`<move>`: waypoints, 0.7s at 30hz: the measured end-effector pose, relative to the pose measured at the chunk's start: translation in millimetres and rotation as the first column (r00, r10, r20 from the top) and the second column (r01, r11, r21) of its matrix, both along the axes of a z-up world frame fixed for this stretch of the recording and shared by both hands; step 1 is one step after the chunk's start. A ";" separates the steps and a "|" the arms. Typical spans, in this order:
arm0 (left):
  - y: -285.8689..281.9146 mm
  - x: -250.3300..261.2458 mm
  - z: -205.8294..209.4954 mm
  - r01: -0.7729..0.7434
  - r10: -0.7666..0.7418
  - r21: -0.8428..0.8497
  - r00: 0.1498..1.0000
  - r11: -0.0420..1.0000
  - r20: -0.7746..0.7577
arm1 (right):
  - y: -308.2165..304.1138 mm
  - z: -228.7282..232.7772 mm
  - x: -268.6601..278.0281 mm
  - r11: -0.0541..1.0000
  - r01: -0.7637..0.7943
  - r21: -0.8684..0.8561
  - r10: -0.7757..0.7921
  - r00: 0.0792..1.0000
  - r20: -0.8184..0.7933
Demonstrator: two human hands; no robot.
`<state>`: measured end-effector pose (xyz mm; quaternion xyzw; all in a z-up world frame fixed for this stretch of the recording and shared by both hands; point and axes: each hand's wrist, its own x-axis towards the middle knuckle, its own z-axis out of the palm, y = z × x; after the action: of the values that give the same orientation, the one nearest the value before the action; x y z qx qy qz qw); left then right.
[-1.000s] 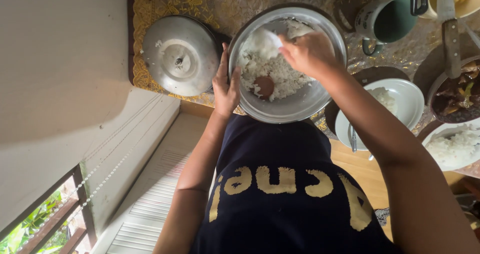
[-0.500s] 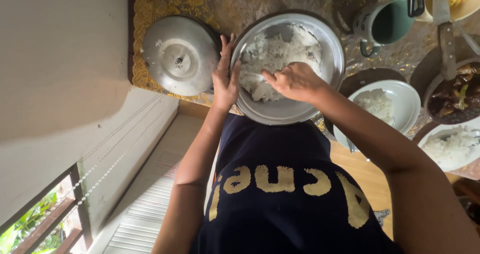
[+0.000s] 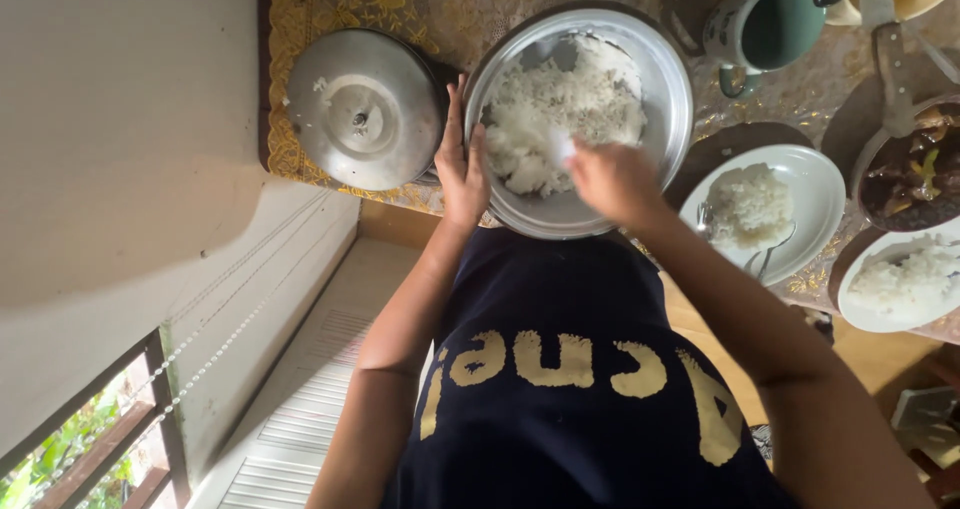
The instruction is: The recorder is scooping rice from a rice cooker into plates and preparing a meal with side dishes.
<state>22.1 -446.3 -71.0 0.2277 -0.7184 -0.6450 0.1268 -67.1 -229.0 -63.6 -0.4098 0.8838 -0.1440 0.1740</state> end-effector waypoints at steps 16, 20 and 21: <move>3.0 8.6 -9.7 -0.026 0.027 0.042 0.999 0.999 -0.041 | -19.3 -13.1 25.6 0.958 0.288 -0.008 -0.284 0.949 0.139; 4.8 9.9 -17.5 -0.041 0.045 0.065 0.997 0.997 -0.060 | -19.9 -1.6 21.2 0.968 0.247 -0.031 -0.240 0.958 0.156; 5.5 9.7 -19.0 -0.050 0.055 0.075 0.996 0.996 -0.071 | -17.5 -3.0 18.9 0.977 0.206 -0.049 -0.198 0.970 0.141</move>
<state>31.8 -440.8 -90.0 0.2274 -0.6830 -0.6751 0.1613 -48.2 -246.5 -66.6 -0.3123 0.9020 -0.2164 0.2051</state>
